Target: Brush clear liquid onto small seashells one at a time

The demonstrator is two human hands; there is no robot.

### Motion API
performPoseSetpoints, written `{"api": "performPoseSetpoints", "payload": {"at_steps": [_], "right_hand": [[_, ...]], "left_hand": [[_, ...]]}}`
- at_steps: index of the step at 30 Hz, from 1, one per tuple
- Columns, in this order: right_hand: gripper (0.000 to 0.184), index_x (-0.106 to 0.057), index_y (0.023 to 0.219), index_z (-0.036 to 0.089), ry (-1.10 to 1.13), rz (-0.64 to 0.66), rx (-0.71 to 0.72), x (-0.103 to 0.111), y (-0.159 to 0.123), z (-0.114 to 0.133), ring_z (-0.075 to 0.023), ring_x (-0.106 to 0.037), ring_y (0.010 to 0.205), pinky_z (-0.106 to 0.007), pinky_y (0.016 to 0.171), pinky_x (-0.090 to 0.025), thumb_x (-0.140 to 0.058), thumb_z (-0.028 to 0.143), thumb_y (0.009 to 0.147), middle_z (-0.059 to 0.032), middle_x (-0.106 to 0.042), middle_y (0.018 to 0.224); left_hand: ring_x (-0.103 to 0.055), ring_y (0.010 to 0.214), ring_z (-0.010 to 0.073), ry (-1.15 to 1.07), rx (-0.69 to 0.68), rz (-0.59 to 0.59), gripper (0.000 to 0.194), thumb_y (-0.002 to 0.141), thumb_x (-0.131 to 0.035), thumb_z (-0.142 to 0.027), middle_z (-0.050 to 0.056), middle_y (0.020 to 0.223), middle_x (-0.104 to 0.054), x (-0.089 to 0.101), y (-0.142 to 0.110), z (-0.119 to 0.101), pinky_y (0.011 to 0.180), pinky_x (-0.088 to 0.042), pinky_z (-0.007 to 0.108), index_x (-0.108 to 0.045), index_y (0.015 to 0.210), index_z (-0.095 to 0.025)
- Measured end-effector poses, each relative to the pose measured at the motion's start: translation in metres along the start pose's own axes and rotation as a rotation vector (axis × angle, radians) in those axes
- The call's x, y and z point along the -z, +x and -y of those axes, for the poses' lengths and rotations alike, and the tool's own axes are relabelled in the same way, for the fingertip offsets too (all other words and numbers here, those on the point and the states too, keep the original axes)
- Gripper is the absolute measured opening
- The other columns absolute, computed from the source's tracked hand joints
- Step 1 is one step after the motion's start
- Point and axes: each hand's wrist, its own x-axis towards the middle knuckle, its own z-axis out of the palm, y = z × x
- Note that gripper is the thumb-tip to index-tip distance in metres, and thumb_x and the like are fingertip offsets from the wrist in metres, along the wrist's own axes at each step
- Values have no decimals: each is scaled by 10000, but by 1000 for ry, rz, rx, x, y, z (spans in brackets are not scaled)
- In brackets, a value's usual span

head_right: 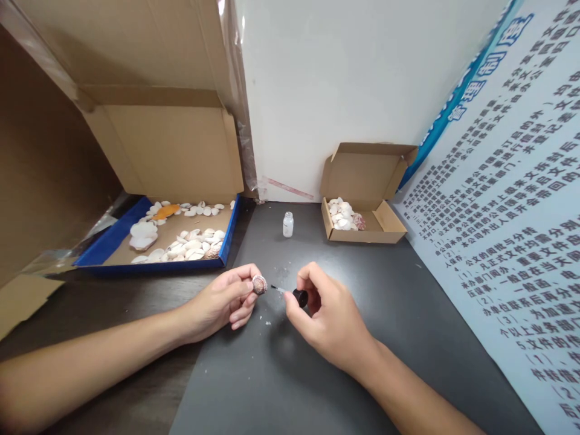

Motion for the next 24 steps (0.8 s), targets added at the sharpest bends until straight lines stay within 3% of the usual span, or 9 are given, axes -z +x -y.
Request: {"api": "performPoseSetpoints", "payload": {"at_steps": [12,17,24], "right_hand": [[149,-408,820,234,48,-37,-14,1,0,-2,-104,-407,502,-224,484,-353,-542,233,886,76,-403,627],[137,-416,834,232,93,31,-22,0,0,-2,-108,-417,512,-225,494,-358,-541,228,888,76,-401,621],[119,-417,857,231,130,20,-35,0,1,-4,-122,-441,541,-242,520,-379,-522,239,913,59,-425,647]], "left_hand": [[-348,335,10,19,-19,5,207,801,-653,-302,-84,523,-488,0,1,2,360,-364,136,-506,808,-157],[-373,338,18,22,-14,5,243,784,-675,-329,-84,526,-486,0,0,1,360,-361,138,-500,811,-162],[-387,325,20,21,-7,5,233,796,-655,-328,-71,563,-532,-2,-1,0,360,-405,157,-493,819,-162]]}}
